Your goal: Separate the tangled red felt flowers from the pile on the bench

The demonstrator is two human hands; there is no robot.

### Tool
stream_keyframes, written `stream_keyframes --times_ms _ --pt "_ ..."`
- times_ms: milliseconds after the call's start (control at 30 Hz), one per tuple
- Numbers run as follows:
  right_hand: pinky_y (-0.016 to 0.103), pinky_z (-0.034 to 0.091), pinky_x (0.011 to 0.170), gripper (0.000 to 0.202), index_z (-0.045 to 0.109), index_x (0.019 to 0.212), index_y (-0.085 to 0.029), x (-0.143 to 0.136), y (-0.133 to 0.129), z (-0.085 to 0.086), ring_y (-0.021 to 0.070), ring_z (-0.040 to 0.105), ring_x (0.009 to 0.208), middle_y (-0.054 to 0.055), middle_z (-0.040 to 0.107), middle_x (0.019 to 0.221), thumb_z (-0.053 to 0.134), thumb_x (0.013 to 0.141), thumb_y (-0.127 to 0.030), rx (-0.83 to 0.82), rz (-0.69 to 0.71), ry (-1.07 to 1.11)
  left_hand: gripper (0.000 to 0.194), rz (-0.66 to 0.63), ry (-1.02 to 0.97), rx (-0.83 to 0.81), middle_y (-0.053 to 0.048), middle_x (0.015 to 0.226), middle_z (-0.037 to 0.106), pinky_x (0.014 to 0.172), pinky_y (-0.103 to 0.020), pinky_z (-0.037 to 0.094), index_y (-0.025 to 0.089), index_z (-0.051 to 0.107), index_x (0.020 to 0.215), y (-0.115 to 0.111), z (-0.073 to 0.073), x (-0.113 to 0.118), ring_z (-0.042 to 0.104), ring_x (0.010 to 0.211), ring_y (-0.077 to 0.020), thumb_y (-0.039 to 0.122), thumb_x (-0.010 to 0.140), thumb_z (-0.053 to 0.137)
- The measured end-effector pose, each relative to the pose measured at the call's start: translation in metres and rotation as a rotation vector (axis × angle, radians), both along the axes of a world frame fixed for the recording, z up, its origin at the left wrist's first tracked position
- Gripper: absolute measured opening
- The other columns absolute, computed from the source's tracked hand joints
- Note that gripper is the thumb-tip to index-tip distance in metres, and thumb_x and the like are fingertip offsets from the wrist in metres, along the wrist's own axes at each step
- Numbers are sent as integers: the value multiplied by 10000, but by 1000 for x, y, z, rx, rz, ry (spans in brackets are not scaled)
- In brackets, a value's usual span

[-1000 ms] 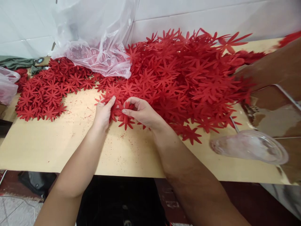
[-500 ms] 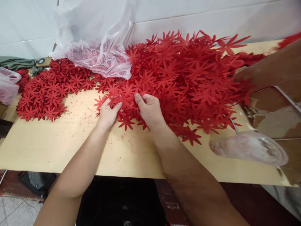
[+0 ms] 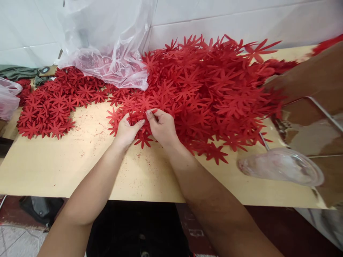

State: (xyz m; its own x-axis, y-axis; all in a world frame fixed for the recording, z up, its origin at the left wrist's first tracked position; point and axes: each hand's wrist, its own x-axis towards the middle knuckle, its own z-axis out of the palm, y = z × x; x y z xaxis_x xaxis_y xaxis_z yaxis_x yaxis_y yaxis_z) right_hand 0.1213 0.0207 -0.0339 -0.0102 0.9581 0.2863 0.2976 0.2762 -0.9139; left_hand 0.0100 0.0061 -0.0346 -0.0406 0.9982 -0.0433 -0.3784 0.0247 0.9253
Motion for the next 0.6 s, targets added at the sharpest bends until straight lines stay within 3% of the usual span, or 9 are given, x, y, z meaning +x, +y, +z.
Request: stream_keyframes --times_ms 200,400,500,600 --pt "261 394 590 402 485 572 -196 2 3 5 115 483 586 -16 493 553 515 795 -529 28 -81 92 296 5 -17 -9 -52 987 707 944 -389 460 168 583 969 -2 5 5 653 948 -169 162 687 673" --pt "241 421 469 354 510 776 -210 25 19 8 96 520 489 -9 593 654 503 781 -564 -31 -291 392 252 65 -28 -17 -41 971 707 943 -380 460 173 608 930 -1 5 0 649 943 -164 180 690 685" --pt "298 518 589 408 514 989 -223 27 13 8 126 615 628 45 650 930 620 713 -504 -11 -201 346 163 75 -35 -43 -36 963 705 944 -372 456 175 632 895 1 5 -1 644 938 -157 196 734 647" --pt "385 520 812 562 536 1110 -215 16 1 4 202 636 894 108 617 1127 716 630 -445 50 -32 79 69 70 -34 -83 -16 861 706 934 -338 455 167 649 815 2 6 0 643 876 -131 185 769 602"
